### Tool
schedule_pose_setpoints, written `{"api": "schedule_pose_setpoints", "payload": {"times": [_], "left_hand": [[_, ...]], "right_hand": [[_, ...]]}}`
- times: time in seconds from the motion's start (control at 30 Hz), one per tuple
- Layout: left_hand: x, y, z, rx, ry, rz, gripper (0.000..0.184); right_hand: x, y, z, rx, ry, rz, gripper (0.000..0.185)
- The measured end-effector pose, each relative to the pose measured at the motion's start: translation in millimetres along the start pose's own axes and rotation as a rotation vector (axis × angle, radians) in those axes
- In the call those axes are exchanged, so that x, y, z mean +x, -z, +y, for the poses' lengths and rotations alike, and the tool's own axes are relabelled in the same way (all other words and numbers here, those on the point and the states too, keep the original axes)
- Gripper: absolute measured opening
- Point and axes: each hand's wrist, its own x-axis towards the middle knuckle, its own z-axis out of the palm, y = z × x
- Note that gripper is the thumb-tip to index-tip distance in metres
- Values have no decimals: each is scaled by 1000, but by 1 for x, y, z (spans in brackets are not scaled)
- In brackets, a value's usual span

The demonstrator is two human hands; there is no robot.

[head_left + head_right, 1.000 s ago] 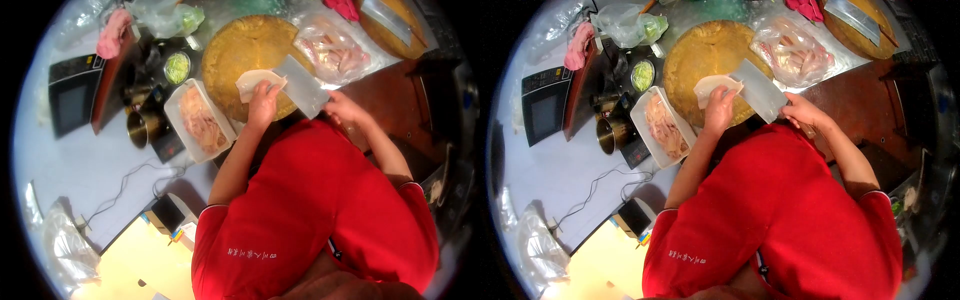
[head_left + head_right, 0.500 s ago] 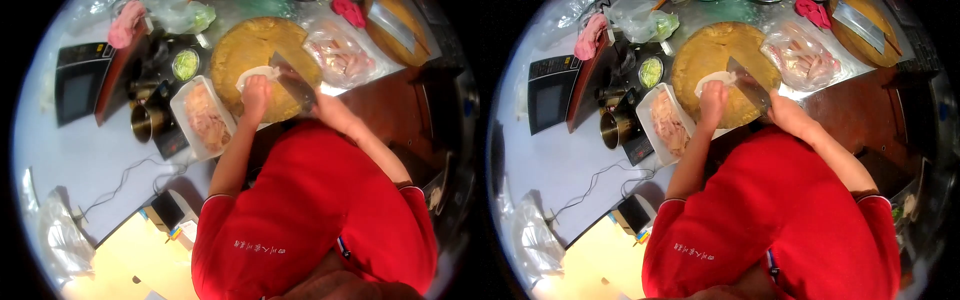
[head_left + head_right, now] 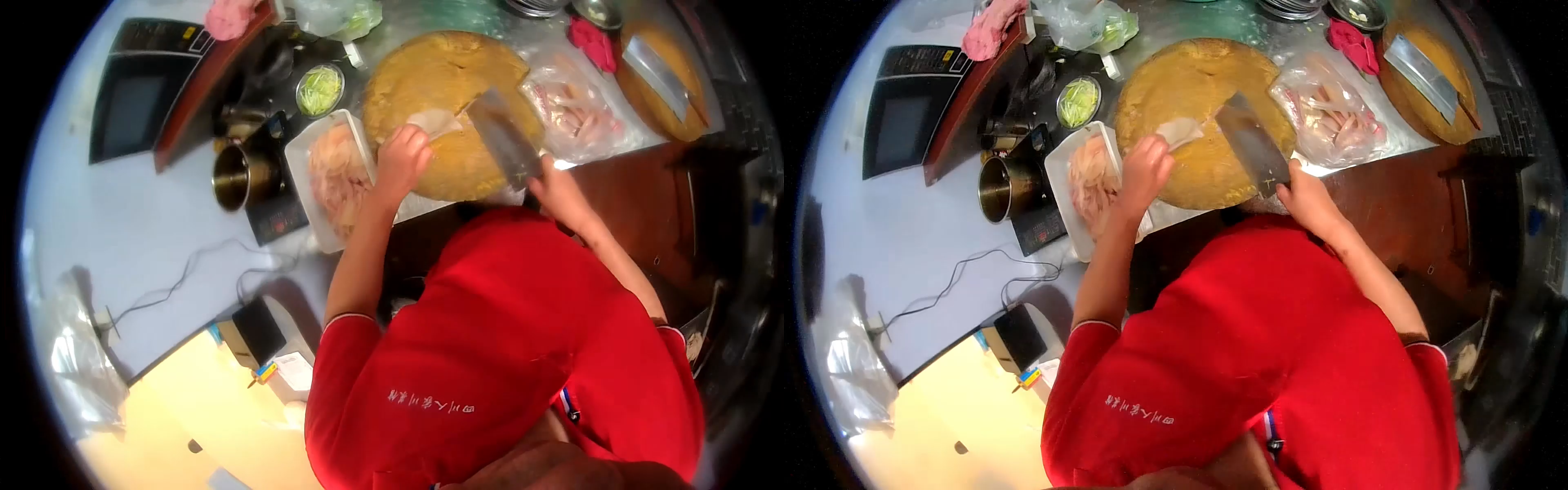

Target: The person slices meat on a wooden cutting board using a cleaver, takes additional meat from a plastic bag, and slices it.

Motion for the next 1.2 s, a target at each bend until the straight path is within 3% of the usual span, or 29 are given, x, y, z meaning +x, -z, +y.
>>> {"api": "schedule_pose_setpoints", "payload": {"times": [0.07,0.27,0.43,0.57,0.67,0.77,0.9,1.0,1.2], "left_hand": [[-20,6,-4,52,79,-66,15],[-55,-5,-4,-38,44,-156,16],[-57,-12,11,-27,82,-99,18],[-59,-16,4,-28,134,-9,17],[-56,1,-6,-41,448,70,17],[-39,20,-7,-211,371,340,16],[-29,21,6,38,133,105,18],[-49,-16,-2,73,154,-62,19],[-56,-31,7,96,99,-38,18]], "right_hand": [[3,-1,7,-17,23,23,34],[3,1,6,-28,103,43,33],[-8,1,-24,-144,306,96,30],[8,-2,-42,-352,310,-97,25],[15,-1,-40,-375,281,-111,25],[13,0,-35,-311,222,-79,27],[6,20,-14,-122,205,12,32],[-10,42,-36,-48,92,24,36],[-9,30,-45,-140,500,319,28]]}}
